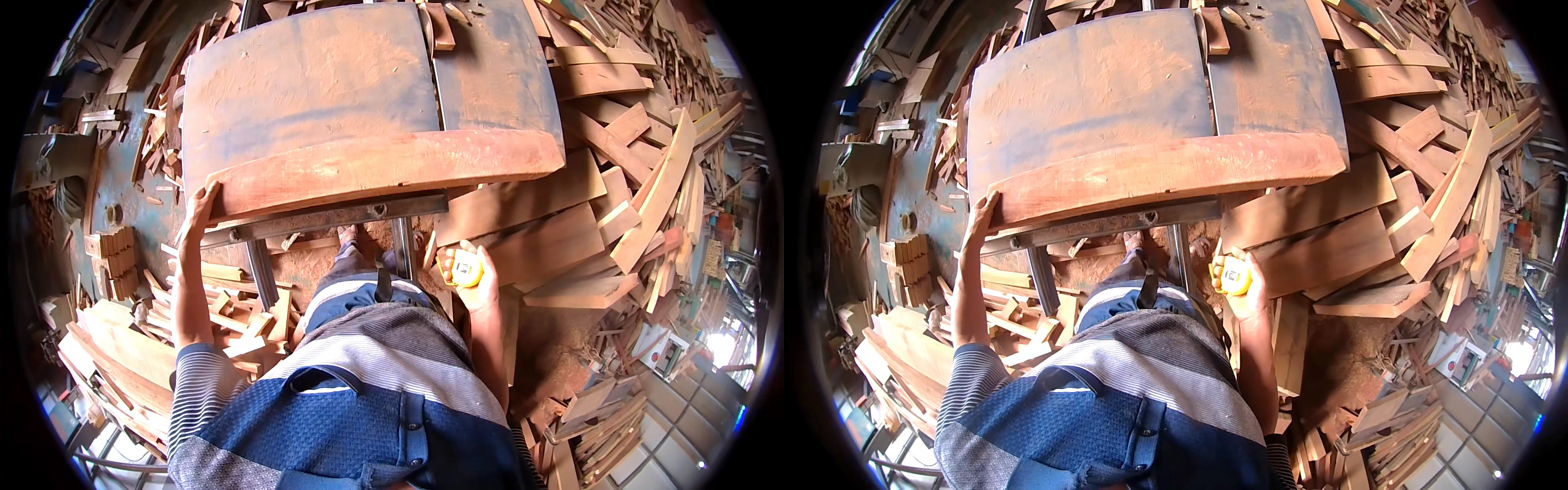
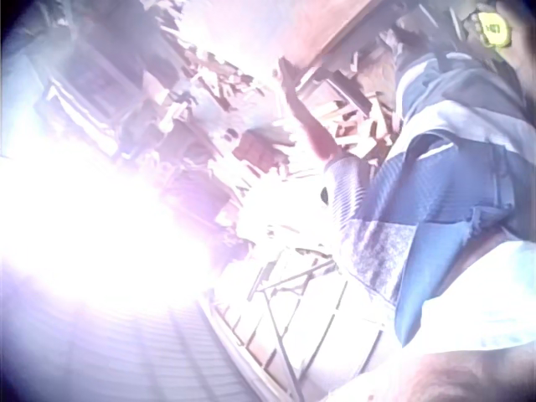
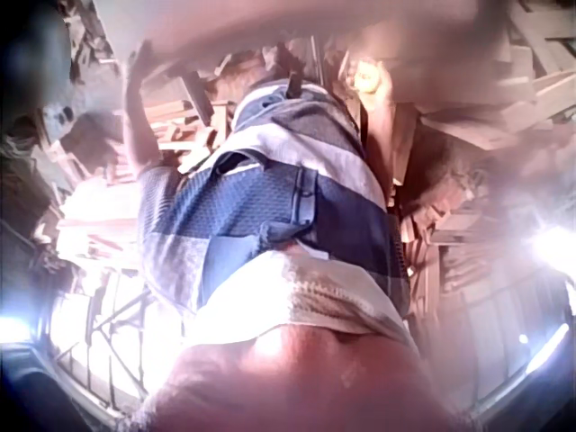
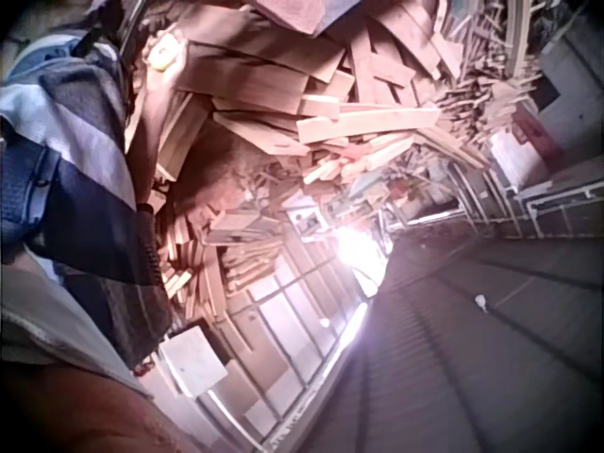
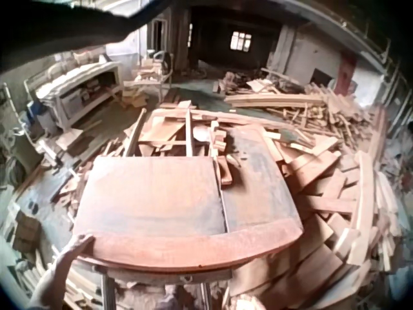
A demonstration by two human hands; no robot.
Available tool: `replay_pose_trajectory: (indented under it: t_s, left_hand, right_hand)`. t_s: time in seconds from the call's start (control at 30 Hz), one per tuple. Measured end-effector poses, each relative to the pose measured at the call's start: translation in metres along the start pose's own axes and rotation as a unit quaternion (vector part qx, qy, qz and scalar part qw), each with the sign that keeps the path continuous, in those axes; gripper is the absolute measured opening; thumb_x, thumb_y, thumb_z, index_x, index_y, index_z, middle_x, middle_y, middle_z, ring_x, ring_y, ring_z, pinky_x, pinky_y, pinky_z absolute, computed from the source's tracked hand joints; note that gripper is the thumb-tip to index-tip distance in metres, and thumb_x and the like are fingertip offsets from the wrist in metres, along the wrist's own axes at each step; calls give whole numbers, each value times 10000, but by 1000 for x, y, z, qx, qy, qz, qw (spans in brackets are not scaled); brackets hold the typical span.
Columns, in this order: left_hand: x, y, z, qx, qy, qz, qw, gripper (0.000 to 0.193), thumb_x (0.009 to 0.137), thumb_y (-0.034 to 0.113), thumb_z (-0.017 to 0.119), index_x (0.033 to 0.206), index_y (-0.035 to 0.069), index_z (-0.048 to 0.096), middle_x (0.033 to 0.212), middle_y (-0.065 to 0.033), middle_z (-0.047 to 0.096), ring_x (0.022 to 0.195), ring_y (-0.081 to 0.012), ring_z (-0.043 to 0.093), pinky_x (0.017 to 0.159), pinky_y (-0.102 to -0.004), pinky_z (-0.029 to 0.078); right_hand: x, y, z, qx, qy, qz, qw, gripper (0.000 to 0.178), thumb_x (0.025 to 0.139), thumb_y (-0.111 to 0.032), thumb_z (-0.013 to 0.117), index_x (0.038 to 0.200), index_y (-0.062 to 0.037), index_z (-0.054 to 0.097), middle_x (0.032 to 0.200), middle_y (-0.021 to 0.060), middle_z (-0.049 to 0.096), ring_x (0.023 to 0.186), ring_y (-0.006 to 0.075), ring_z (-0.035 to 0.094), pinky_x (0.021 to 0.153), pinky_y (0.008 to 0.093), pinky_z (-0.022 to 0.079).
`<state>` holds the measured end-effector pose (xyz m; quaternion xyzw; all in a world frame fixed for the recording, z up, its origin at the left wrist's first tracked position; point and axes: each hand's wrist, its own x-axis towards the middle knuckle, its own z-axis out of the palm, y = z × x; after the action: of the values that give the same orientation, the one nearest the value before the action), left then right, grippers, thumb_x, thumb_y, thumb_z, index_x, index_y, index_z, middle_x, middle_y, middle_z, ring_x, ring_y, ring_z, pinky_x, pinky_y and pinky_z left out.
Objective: The person measures various pieces of curved and rectangular wood using a tape measure while standing over a pile of wood scraps.
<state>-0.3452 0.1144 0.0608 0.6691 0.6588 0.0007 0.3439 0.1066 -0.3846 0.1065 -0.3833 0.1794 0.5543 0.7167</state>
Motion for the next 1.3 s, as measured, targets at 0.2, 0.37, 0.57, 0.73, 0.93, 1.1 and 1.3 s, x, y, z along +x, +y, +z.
replay_pose_trajectory:
  t_s: [0.2, 0.37, 0.57, 0.73, 0.93, 1.1, 1.3]
  left_hand:
    - [-67, 97, 22, 233, 143, 223, 936, 476, 923, 336, 711, 1288, 38, 641, 1260, -178, 677, 1129, -332, 659, 997, -429, 525]
    - [-171, 206, 113, -125, -325, 165, 923, 385, 992, 265, 670, 1306, 45, 637, 1177, -152, 723, 1007, -238, 701, 896, -353, 587]
    - [-215, 251, 180, -259, -529, 241, 771, 326, 976, 268, 704, 1155, -5, 718, 986, -72, 727, 905, -121, 639, 812, -311, 535]
    - [-211, 250, 180, -260, -549, 207, 767, 211, 956, 227, 729, 987, 19, 735, 855, -8, 716, 835, -78, 638, 752, -268, 523]
    - [-145, 236, 146, -378, -344, 145, 847, 200, 929, 175, 748, 1027, 4, 715, 921, -37, 724, 838, -125, 666, 754, -287, 559]
    - [-86, 210, 138, -209, -180, 248, 929, 625, 847, 238, 798, 1385, 37, 552, 1259, -149, 648, 1209, -281, 603, 982, -403, 511]
    - [-80, 211, 138, 235, -74, 416, 875, 916, 611, 394, 906, 1377, 44, 546, 1523, -230, 382, 1466, -446, 272, 1190, -570, 248]
  right_hand:
    - [-1, 19, 49, -49, 0, -6, 999, 467, 1015, -400, 570, 1341, -65, 558, 1160, 168, 677, 946, 275, 688, 748, 422, 600]
    - [6, 34, 99, -300, -51, 9, 953, 665, 943, -348, 681, 1457, 2, 444, 1237, 185, 608, 989, 221, 645, 801, 326, 560]
    - [-3, 39, 103, -583, -70, -83, 805, 828, 881, -412, 733, 1510, -1, 385, 1444, 228, 503, 1303, 291, 525, 1079, 406, 434]
    - [-21, 35, 89, -500, -100, -12, 860, 800, 867, -379, 734, 1488, 12, 416, 1432, 196, 527, 1298, 273, 531, 1088, 384, 420]
    - [-40, 22, 44, -645, -43, -49, 762, 594, 883, -357, 711, 1321, 24, 587, 1143, 185, 681, 1073, 258, 642, 973, 350, 485]
    - [-27, 42, 25, -474, -1, -10, 881, 459, 918, -313, 684, 1261, -15, 616, 978, 38, 646, 876, 125, 619, 769, 268, 507]
    - [10, 73, 43, -372, 68, -35, 925, 342, 944, -279, 678, 1190, -48, 620, 931, 18, 615, 791, 101, 604, 613, 250, 523]
